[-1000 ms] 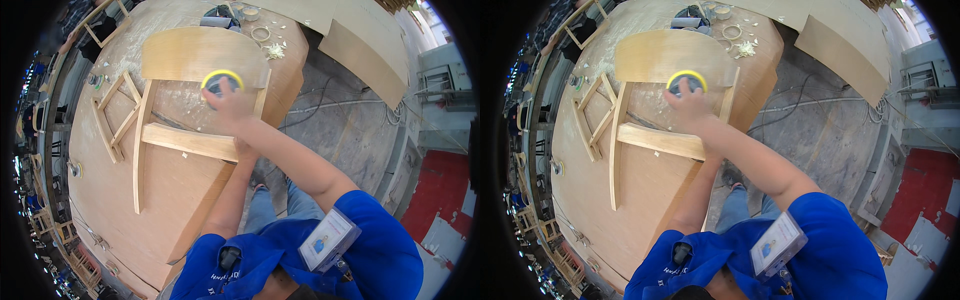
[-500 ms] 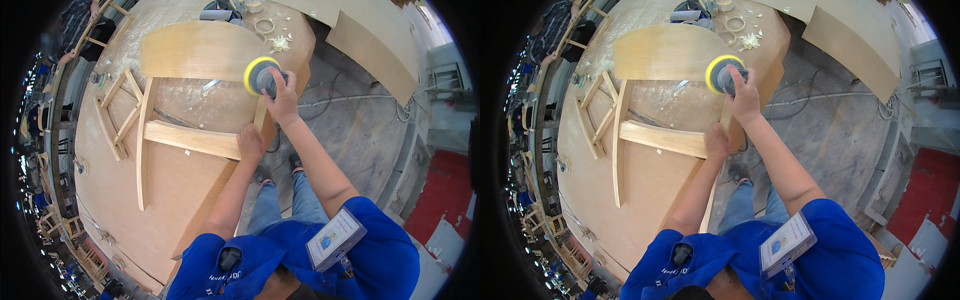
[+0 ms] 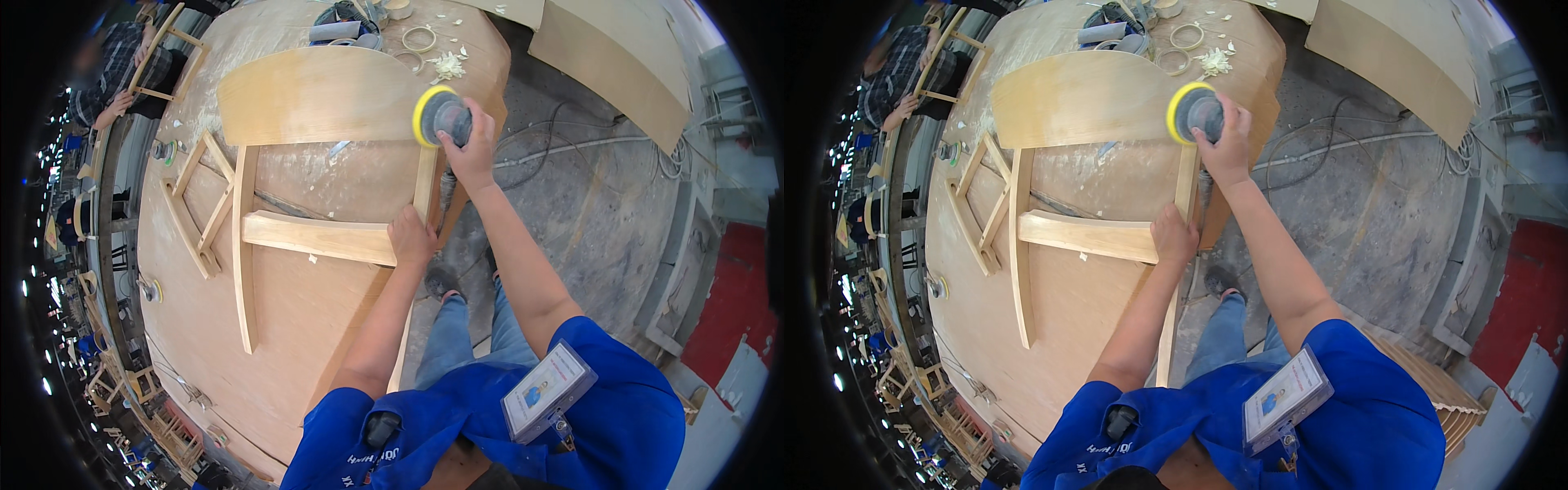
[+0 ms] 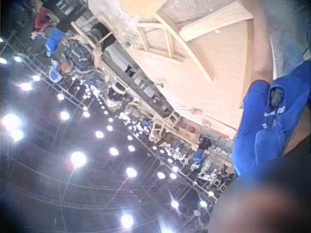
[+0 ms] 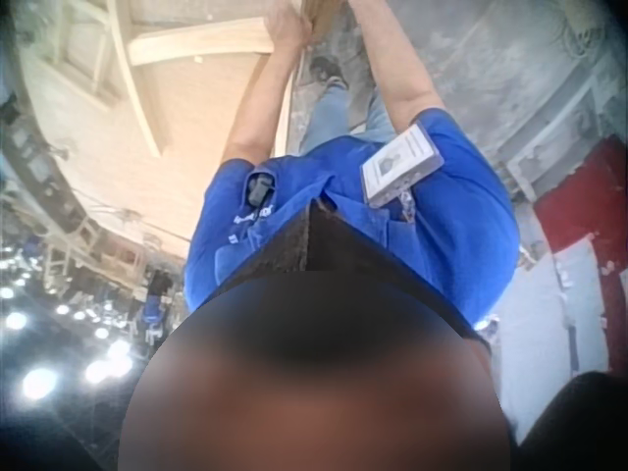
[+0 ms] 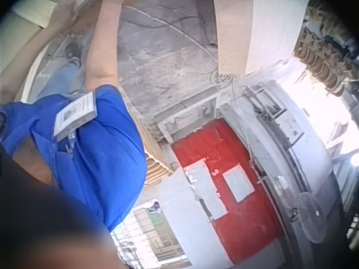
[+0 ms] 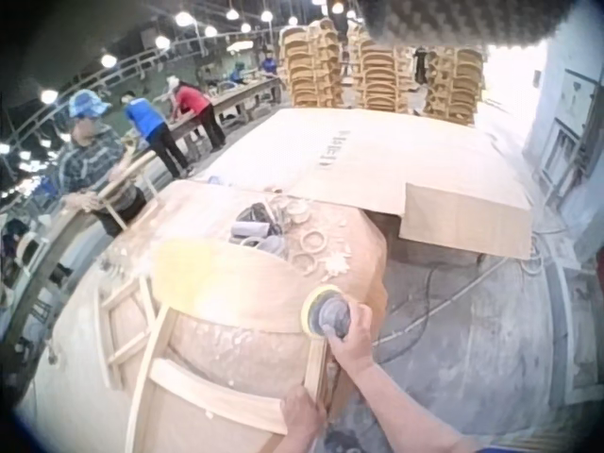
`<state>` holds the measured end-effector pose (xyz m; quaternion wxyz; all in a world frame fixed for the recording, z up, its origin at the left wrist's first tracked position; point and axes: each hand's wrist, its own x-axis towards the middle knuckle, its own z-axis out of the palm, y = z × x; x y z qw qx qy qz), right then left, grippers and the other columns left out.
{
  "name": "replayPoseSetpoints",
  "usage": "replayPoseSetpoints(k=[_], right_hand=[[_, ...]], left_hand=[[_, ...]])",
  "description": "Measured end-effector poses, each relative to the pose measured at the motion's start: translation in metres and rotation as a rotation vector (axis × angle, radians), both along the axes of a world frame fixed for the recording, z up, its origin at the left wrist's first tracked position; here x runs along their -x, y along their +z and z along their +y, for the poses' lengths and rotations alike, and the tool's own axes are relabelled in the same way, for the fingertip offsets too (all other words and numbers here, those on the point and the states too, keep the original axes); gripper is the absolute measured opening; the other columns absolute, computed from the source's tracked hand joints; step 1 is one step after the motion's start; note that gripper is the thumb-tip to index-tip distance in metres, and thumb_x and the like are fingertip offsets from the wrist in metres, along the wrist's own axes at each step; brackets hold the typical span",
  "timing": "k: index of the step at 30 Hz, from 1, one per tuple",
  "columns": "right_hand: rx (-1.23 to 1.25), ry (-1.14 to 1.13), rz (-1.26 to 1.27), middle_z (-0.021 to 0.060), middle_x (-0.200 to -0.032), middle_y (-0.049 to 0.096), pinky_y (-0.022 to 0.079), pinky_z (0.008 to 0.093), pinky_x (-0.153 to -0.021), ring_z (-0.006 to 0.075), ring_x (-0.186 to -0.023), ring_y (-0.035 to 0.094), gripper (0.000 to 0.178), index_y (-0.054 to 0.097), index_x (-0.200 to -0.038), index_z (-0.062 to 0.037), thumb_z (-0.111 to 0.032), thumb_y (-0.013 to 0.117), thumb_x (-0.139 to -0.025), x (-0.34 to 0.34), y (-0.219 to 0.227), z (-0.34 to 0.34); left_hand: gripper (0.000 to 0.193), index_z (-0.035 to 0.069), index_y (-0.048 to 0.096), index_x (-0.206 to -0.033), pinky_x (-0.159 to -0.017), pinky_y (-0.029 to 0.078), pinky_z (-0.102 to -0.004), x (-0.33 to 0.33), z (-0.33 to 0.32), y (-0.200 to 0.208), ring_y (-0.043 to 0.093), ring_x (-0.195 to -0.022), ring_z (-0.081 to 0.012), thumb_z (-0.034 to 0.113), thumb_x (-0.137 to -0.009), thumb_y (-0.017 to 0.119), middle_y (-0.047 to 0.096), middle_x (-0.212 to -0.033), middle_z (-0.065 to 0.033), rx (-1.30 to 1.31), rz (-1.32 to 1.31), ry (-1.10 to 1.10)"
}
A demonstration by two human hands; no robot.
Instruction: The person uses a handheld orbital sander to smooth the surfaces of a wooden chair frame. They reposition the chair multiple times to access different sections, including the seat and legs, while other workers are visible in the background.
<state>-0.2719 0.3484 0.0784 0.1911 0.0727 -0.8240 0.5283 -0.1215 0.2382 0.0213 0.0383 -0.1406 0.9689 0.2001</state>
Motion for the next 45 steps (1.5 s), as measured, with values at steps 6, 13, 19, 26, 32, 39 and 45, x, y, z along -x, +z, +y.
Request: replayPoseSetpoints(k=[6, 13, 19, 26, 32, 39, 45], right_hand=[[-0.234, 0.06, 0.011, 0.0187, -0.131, 0.043, 0.05, 0.0445, -0.089, 0.038, -0.11, 0.055, 0.075, 0.047, -0.137, -0.0277, -0.006, 0.076, -0.071, -0.013, 0.053, -0.057], [-0.568, 0.229, 0.027, 0.0163, -0.132, 0.042, 0.055, 0.0468, -0.073, 0.0366, -0.094, 0.06, 0.058, 0.052, -0.133, -0.0362, -0.009, 0.06, -0.083, -0.032, 0.096, -0.148], [-0.62, 0.307, 0.074, 0.0155, -0.133, 0.041, 0.054, 0.045, -0.073, 0.035, -0.093, 0.059, 0.054, 0.053, -0.131, -0.0359, -0.011, 0.06, -0.084, -0.031, 0.114, -0.216], [-0.588, 0.363, 0.006, 0.0151, -0.133, 0.041, 0.053, 0.0462, -0.081, 0.0344, -0.1, 0.057, 0.06, 0.053, -0.132, -0.0361, -0.005, 0.06, -0.082, -0.034, 0.1, -0.154], [-0.497, 0.143, 0.049, 0.0185, -0.132, 0.043, 0.052, 0.0453, -0.087, 0.0391, -0.113, 0.056, 0.071, 0.051, -0.134, -0.0303, -0.003, 0.074, -0.072, -0.026, 0.065, -0.056], [-0.363, -0.045, -0.044, 0.0198, -0.127, 0.043, 0.051, 0.0437, -0.089, 0.0398, -0.109, 0.056, 0.071, 0.049, -0.136, -0.0242, -0.008, 0.078, -0.073, -0.025, 0.035, 0.0], [-0.442, 0.081, 0.133, 0.0184, -0.13, 0.042, 0.053, 0.0436, -0.084, 0.0389, -0.101, 0.06, 0.071, 0.051, -0.133, -0.0322, -0.003, 0.072, -0.072, -0.022, 0.056, -0.035]], left_hand=[[0.044, 0.003, 0.047, -0.111, -0.091, 0.039, -0.0459, -0.003, -0.003, -0.009, 0.055, -0.107, -0.0321, 0.02, -0.078, 0.07, 0.058, -0.105, -0.0142, -0.003, -0.027, -0.008], [0.033, 0.006, 0.052, -0.116, -0.094, 0.039, -0.042, -0.013, -0.003, -0.043, 0.054, -0.108, -0.0225, 0.034, -0.099, 0.049, 0.058, -0.11, -0.0052, -0.464, 0.233, 0.075], [0.039, 0.006, 0.051, -0.126, -0.096, 0.04, -0.0384, -0.028, -0.026, -0.018, 0.05, -0.109, -0.0201, 0.035, -0.103, 0.04, 0.056, -0.116, -0.0067, -1.229, -0.172, 0.056], [0.054, 0.005, 0.047, -0.131, -0.093, 0.04, -0.0461, -0.013, -0.007, -0.043, 0.056, -0.107, -0.0305, 0.034, -0.088, 0.065, 0.059, -0.119, -0.0127, -0.307, 0.27, -0.051], [0.035, 0.005, 0.049, -0.1, -0.083, 0.041, -0.0466, -0.003, -0.006, -0.011, 0.058, -0.098, -0.0332, 0.021, -0.076, 0.067, 0.059, -0.098, -0.0142, -0.015, 0.074, -0.04], [0.033, 0.006, 0.047, -0.095, -0.083, 0.041, -0.0454, -0.001, -0.004, -0.009, 0.058, -0.095, -0.0327, 0.018, -0.073, 0.069, 0.057, -0.095, -0.0139, -0.041, 0.094, -0.016], [0.033, 0.005, 0.048, -0.097, -0.083, 0.041, -0.0466, -0.002, -0.004, -0.013, 0.058, -0.094, -0.0335, 0.018, -0.074, 0.068, 0.058, -0.094, -0.0145, -0.03, 0.128, -0.027]])
